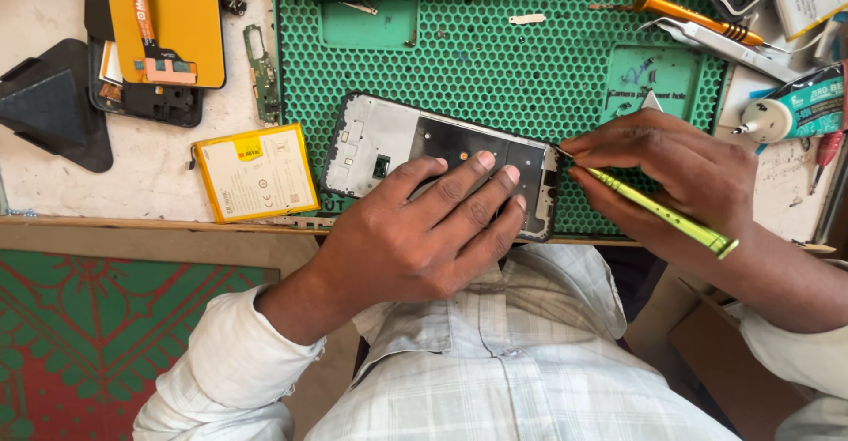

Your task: The person uses a screwdriver to remove screws from a disassembled smartphone, then applies adhesive to the phone's frame. They handle the phone chassis and internal components on a green anti-static mat.

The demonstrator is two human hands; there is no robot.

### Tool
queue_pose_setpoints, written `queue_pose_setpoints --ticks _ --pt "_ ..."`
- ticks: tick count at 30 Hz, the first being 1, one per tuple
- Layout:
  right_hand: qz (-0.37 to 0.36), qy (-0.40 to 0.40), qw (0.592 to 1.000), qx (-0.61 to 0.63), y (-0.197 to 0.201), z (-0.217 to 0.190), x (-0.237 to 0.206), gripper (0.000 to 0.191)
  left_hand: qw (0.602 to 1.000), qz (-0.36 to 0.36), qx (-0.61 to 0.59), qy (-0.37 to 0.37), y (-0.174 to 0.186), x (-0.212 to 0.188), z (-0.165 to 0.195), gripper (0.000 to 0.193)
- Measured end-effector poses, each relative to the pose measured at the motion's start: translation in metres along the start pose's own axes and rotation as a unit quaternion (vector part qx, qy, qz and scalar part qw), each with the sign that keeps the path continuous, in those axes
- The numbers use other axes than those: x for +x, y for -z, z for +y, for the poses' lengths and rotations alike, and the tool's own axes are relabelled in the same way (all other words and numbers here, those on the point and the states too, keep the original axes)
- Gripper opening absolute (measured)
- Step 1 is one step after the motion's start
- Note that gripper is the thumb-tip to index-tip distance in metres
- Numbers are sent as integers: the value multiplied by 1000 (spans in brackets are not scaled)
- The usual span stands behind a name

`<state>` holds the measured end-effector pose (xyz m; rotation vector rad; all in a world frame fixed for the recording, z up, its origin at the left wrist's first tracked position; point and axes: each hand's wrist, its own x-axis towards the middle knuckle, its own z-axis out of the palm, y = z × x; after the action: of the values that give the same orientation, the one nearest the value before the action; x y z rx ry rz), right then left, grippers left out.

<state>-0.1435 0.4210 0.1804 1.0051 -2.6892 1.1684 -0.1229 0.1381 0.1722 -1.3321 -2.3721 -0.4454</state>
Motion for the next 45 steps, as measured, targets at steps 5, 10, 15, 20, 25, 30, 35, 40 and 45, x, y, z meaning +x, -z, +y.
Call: queue_pose_setpoints --ticks 5,10,15,20,25,30,35,40,45 --pt "3 -8 1000 -15 -1 -3 2 24 1000 0 -9 -1 0 -1 0 22" --pt "10 13 1000 -26 -1 -5 4 25 1000 -6 -18 4 2 1 0 22" --pt "16 1 1000 -26 -2 -5 3 23 1000 -12 -25 10 2 1 0 23" --pt "-4 29 998 -46 1 -5 8 21 1000 -10 -25 4 2 1 0 23" --pt "-19 119 992 -37 -9 13 30 19 1000 -6 -18 0 3 4 -1 23" --pt "-36 33 998 34 -7 28 36 17 999 -5 -33 7 3 4 0 24" --pt "-43 33 998 32 5 12 25 21 999 7 -45 10 3 3 2 23" --pt "-34 61 997 -8 4 5 23 20 999 -1 -39 12 3 5 3 24" --pt "-15 89 995 -29 -4 16 25 18 999 -1 -45 9 4 6 2 24"
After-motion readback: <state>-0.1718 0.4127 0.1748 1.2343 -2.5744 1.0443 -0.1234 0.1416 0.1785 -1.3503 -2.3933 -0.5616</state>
